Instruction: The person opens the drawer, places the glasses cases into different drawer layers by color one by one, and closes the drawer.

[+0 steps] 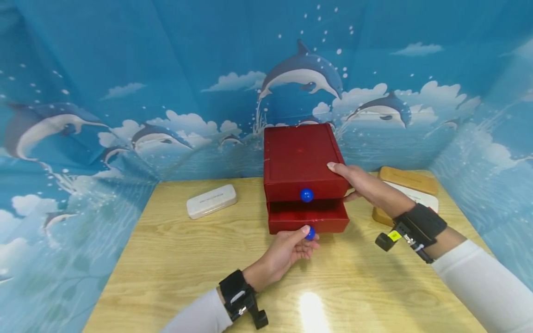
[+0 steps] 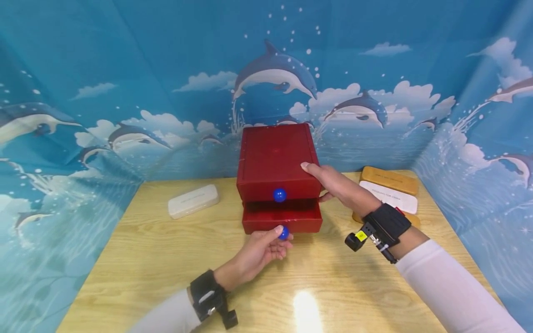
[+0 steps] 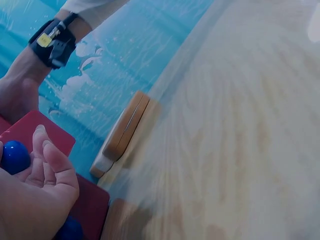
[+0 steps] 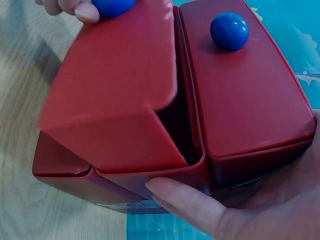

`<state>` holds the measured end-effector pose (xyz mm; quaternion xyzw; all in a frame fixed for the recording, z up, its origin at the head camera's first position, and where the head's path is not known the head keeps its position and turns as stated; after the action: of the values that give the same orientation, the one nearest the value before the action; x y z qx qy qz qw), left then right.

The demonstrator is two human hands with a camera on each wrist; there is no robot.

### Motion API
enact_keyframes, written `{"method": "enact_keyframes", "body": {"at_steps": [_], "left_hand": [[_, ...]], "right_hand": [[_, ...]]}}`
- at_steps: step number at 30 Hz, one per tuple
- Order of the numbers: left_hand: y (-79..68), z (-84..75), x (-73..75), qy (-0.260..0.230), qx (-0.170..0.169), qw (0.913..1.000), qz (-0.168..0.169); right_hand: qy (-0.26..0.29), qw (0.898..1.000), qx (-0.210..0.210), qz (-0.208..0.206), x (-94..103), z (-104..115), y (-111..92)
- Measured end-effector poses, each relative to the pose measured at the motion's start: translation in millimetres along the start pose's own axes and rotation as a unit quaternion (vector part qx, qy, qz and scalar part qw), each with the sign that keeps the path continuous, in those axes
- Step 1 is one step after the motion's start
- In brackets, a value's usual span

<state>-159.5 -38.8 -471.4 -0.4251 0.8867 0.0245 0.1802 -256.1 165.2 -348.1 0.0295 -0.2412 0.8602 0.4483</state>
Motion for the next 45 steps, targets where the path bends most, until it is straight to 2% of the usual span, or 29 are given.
{"method": "enact_keyframes", "body": {"at_steps": [15, 26, 33, 45], "left_hand": [[-25.2, 10.1, -16.5, -0.039, -0.008, 0.9992, 0.01], [-37.5, 18.9, -24.8, -0.057, -0.011, 0.9981, 0.021], [-41.1, 19.5, -27.7, -0.052, -0.022, 0.9979, 0.032], [-46.3, 20.9, -30.6, -0.029, -0.011, 0.9989, 0.034]], "right_hand": [[-0.001, 1.0, 0.0, -0.004, 0.2, 0, -1], [0.0, 1.0, 0.0, -0.006, 0.3, -1, -2], [0.003, 1.0, 0.004, -0.007, 1.1, -3, 0], [0.002, 1.0, 0.006, -0.008, -0.6, -2, 1]]}}
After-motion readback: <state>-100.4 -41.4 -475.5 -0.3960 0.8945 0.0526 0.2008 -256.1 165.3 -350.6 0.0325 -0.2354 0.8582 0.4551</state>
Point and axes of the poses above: each hand's wrist, its own y-axis towards the middle knuckle, its own x-axis out of the back of the hand, z = x × y, the point moved 3 cm from there along y, towards the middle knuckle, and after that the axes turned 9 degrees about z, right-handed, at the moved point
